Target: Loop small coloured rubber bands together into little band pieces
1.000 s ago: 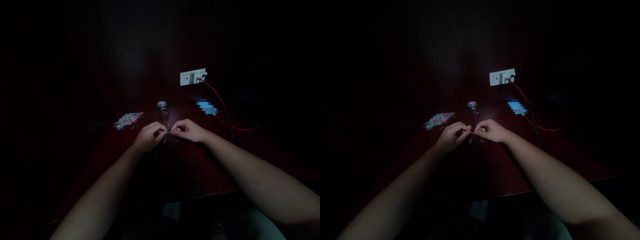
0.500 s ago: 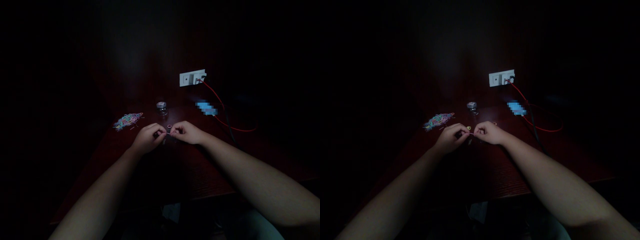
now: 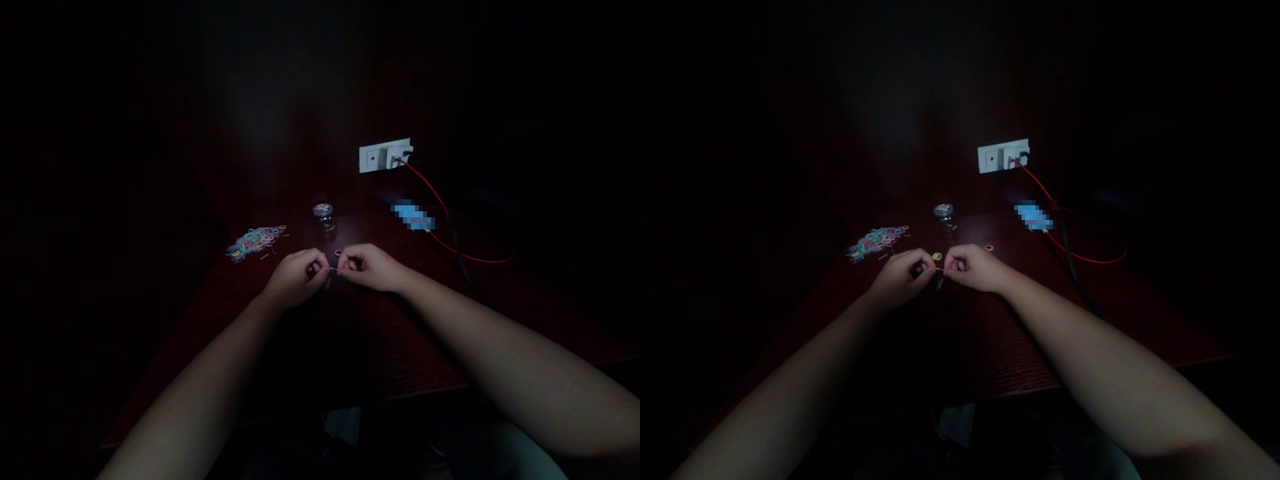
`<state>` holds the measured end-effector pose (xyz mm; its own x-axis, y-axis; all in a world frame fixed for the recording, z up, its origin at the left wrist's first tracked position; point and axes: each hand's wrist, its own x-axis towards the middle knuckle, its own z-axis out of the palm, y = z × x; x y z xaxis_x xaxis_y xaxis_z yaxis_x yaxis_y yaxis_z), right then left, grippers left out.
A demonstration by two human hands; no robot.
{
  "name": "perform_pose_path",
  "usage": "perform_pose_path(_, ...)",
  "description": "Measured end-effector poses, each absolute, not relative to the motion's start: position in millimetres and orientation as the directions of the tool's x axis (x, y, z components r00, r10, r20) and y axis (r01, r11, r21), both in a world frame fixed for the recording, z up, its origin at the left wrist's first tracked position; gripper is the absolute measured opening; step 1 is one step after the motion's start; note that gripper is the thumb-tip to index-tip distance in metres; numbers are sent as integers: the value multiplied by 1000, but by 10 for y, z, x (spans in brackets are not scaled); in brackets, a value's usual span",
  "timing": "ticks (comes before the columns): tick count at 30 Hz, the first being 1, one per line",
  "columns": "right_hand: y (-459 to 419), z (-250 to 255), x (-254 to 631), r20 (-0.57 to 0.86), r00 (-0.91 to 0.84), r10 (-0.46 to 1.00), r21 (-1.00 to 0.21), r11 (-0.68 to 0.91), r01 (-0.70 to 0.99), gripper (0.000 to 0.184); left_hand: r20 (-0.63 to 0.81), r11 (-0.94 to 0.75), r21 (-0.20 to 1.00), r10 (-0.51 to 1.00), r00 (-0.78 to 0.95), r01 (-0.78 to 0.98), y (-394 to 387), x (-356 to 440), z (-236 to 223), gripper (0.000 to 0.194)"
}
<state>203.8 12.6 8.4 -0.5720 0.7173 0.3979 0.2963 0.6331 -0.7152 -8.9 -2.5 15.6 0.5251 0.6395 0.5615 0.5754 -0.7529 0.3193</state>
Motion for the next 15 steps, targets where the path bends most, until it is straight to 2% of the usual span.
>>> perform_pose_path(8, 96, 108, 2018, 409, -560, 721, -713, 635, 297, 11, 480, -728, 394, 683, 551, 560, -31, -91, 155, 6)
perform_pose_path(15, 93, 105, 2016, 409, -562, 719, -716, 635, 291, 10, 497, -732, 379, 677, 542, 566, -41, -88, 157, 9)
